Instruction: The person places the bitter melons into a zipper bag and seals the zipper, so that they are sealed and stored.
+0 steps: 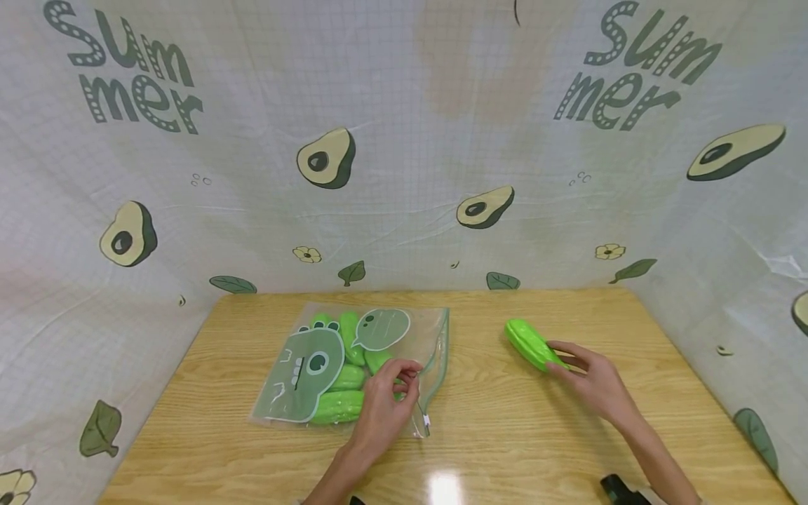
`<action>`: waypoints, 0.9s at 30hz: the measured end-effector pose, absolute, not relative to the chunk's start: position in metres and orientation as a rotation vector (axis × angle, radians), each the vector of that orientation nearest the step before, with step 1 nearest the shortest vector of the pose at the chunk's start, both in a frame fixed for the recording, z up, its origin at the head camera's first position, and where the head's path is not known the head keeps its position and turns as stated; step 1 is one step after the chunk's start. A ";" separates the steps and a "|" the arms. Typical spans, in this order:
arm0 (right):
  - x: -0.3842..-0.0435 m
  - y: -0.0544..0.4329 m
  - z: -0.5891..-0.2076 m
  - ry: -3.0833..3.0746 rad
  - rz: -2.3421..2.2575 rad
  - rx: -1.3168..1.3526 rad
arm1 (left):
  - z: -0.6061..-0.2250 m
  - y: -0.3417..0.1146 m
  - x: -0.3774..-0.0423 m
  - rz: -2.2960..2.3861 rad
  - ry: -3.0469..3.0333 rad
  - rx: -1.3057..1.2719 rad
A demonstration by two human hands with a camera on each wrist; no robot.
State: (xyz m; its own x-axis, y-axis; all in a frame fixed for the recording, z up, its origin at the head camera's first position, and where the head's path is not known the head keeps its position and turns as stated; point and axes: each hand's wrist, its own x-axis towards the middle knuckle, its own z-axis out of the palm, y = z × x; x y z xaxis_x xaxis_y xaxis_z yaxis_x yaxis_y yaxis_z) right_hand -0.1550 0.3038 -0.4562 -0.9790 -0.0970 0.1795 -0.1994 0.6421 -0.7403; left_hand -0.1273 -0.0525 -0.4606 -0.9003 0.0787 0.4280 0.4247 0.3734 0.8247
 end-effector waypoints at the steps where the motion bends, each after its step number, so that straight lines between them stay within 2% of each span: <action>1: -0.155 0.303 -0.456 -2.732 1.261 0.251 | -0.460 -0.052 -0.127 -1.536 -2.321 -0.440; 27: -0.162 0.260 -0.448 -2.682 1.459 0.359 | -0.458 -0.053 -0.128 -1.557 -2.304 -0.450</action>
